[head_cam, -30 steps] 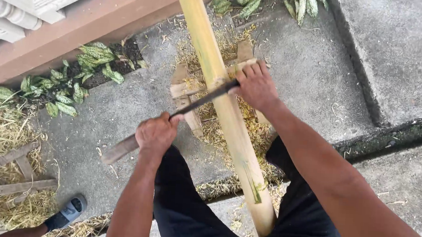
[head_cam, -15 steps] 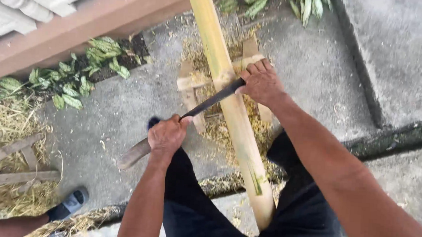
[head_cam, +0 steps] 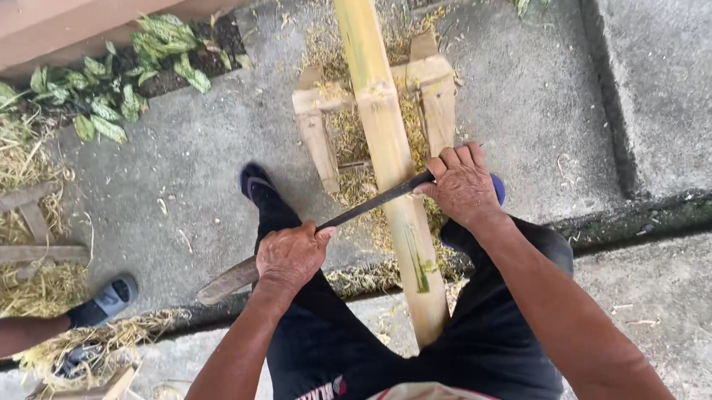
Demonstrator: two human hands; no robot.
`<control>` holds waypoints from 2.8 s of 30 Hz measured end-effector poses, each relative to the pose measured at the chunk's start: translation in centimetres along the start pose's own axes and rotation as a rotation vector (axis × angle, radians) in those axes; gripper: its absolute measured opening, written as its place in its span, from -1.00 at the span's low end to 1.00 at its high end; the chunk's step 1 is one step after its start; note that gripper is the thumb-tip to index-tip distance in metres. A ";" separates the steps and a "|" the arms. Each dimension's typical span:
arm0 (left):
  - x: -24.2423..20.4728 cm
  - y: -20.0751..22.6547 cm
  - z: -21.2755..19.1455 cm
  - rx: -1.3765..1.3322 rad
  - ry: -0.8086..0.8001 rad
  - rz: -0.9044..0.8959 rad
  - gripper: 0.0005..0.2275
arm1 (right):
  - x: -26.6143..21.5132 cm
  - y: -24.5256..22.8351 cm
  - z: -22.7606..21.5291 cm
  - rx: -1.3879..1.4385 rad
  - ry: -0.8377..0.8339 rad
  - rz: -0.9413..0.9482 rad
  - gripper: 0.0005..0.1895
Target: Shaving the outer layer of a bamboo pole using a machete.
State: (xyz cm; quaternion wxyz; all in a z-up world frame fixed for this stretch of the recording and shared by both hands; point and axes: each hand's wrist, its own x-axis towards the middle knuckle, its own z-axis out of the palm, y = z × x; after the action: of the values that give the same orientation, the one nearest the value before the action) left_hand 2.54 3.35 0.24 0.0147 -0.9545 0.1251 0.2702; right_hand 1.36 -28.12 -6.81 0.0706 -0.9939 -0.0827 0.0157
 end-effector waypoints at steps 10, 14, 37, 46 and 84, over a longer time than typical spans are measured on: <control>-9.7 1.7 6.3 0.024 -0.022 0.138 -0.50 | -14.0 -3.4 -0.6 0.061 -0.022 0.027 -0.44; -9.1 1.2 6.9 -0.034 0.030 0.151 -0.51 | -12.5 -2.7 -0.6 0.049 -0.009 0.007 -0.45; -10.7 2.4 6.2 -0.022 -0.191 0.071 -0.52 | -15.4 -2.9 -0.2 0.075 -0.063 0.033 -0.45; -5.0 0.5 7.5 -0.171 0.180 0.063 -0.57 | -8.1 -1.8 -1.7 -0.071 0.010 -0.043 -0.47; 0.5 -4.8 14.3 -0.259 0.159 0.192 -0.46 | -3.4 -5.4 -3.6 -0.160 0.035 -0.089 -0.54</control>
State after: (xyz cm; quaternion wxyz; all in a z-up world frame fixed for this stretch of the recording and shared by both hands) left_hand -3.22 9.22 -12.38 -0.1442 -0.9505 0.1804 0.2077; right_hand -2.72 -23.93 -2.40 -0.0069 -0.9919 -0.1264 -0.0113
